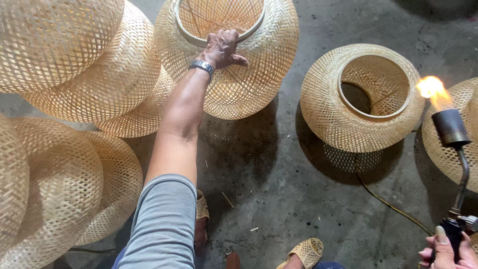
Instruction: The person sits on the floor and uses a handheld blowtorch to apply heat to the surface of woven baskets. They rotate the baskets to treat different sections, moving from one basket to another in a batch.
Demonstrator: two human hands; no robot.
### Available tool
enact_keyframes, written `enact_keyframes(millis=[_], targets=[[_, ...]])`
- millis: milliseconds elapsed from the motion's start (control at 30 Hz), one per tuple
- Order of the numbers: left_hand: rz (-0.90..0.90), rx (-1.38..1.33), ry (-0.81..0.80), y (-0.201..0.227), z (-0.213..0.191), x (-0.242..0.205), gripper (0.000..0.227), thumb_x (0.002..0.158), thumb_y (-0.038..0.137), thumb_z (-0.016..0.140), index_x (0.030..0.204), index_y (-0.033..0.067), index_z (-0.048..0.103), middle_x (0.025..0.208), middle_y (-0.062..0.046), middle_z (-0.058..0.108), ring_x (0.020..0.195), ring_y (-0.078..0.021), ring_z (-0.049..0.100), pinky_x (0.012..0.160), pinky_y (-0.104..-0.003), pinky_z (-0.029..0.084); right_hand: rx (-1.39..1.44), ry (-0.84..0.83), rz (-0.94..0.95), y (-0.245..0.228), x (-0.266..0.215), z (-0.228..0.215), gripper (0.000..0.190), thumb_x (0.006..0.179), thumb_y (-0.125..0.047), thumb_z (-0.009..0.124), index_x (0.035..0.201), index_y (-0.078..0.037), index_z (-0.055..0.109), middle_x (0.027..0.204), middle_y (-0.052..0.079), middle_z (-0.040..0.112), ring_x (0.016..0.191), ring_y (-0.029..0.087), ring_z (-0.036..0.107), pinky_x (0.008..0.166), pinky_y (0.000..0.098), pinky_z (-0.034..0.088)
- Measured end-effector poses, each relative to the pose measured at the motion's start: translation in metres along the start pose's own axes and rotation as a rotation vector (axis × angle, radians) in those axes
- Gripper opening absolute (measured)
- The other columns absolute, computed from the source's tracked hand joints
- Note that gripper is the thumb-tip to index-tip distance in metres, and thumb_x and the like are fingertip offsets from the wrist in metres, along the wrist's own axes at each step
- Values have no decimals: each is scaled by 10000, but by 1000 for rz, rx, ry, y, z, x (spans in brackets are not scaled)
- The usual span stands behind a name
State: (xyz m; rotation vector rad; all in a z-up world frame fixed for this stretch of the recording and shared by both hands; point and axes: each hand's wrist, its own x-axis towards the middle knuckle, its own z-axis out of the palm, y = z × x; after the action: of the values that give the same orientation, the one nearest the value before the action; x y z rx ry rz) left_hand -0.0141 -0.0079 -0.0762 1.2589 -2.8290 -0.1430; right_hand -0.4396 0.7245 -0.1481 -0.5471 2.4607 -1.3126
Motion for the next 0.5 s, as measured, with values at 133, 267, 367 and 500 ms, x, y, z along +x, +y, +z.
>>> enact_keyframes(millis=[133,267,367,500], targets=[[9,-14,24,3,-6,1,1029,681,813,742,1340,54,519,1191,-168,603,1154,-331,540,977,-537,375,-74,8,75,-1,0,3,301,1163,-284,670,1275,-44,528,882,99,641,536,179,574,453,358,458],[-23,-40,24,6,-9,1,1005,653,811,754,1319,89,540,1192,-145,613,1155,-321,547,985,-532,387,-63,-14,-19,-23,-11,7,284,1148,-260,684,1264,-35,554,915,102,651,571,166,586,444,323,464],[-21,46,51,10,-4,2,998,648,827,748,1299,97,550,1163,-118,622,1123,-323,558,936,-618,373,-25,-15,27,-33,-22,8,273,1189,-263,691,1254,-34,558,892,102,645,595,150,578,536,329,461],[37,68,175,7,6,4,1049,664,827,746,1352,62,538,1072,-158,626,1021,-325,597,875,-562,432,16,-43,-18,-40,-24,2,246,1180,-258,676,1221,-40,572,909,84,653,617,136,586,533,317,481]])
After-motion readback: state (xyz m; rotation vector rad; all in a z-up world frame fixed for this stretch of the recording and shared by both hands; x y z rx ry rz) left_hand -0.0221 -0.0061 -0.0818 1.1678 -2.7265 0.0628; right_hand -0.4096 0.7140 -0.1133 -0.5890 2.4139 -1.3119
